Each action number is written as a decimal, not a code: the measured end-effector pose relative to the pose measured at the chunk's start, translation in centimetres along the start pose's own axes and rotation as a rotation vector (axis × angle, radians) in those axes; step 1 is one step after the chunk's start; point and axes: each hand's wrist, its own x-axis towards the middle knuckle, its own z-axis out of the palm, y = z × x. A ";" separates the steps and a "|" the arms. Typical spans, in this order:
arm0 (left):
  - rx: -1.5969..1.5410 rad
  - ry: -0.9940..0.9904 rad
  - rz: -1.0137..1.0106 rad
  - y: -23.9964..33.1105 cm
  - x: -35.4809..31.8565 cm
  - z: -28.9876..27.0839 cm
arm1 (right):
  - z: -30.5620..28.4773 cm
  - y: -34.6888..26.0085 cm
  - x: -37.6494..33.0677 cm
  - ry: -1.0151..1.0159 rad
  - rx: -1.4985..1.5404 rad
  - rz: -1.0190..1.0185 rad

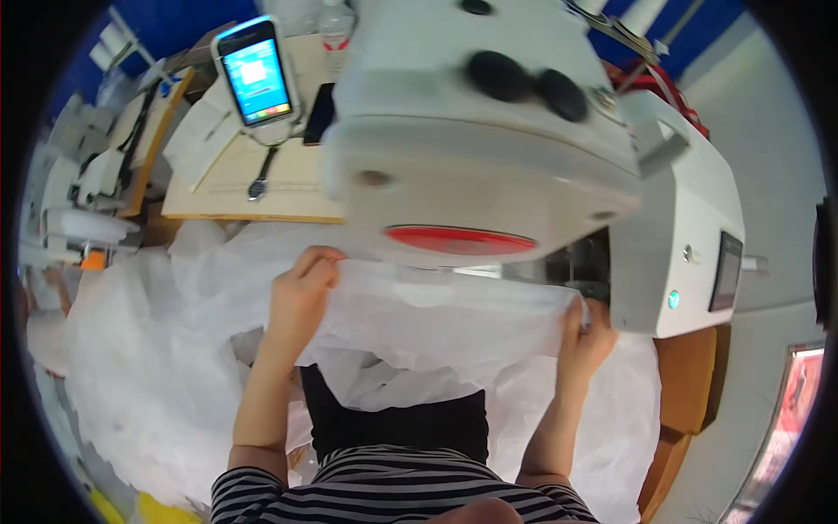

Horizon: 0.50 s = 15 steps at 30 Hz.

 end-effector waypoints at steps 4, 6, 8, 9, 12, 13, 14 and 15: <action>0.099 0.088 0.034 0.3 -0.6 0.3 | 0.8 -0.5 0.2 0.124 -0.154 -0.221; 0.055 0.037 0.027 -0.6 -1.5 0.7 | 0.2 -1.8 -1.8 0.219 -0.161 -0.259; 0.030 0.048 0.055 -1.3 -2.1 0.4 | -1.2 -4.0 -4.7 0.262 0.219 -0.252; 0.008 0.052 0.083 -1.2 -2.2 0.5 | -2.3 -5.6 -6.6 0.230 0.602 -0.198; 0.016 0.037 0.065 -1.7 -2.5 0.4 | -3.7 -15.0 -9.3 -0.804 2.466 -0.133; -0.014 0.017 0.073 -1.9 -2.6 0.6 | -4.0 -17.4 -9.7 -0.978 2.753 0.029; -0.072 0.030 -0.040 -2.4 -3.0 0.7 | -3.0 -20.6 -9.6 -1.004 2.873 -0.068; -0.143 0.047 -0.133 -1.9 -2.5 0.8 | -4.4 -22.5 -9.9 -1.090 2.901 0.087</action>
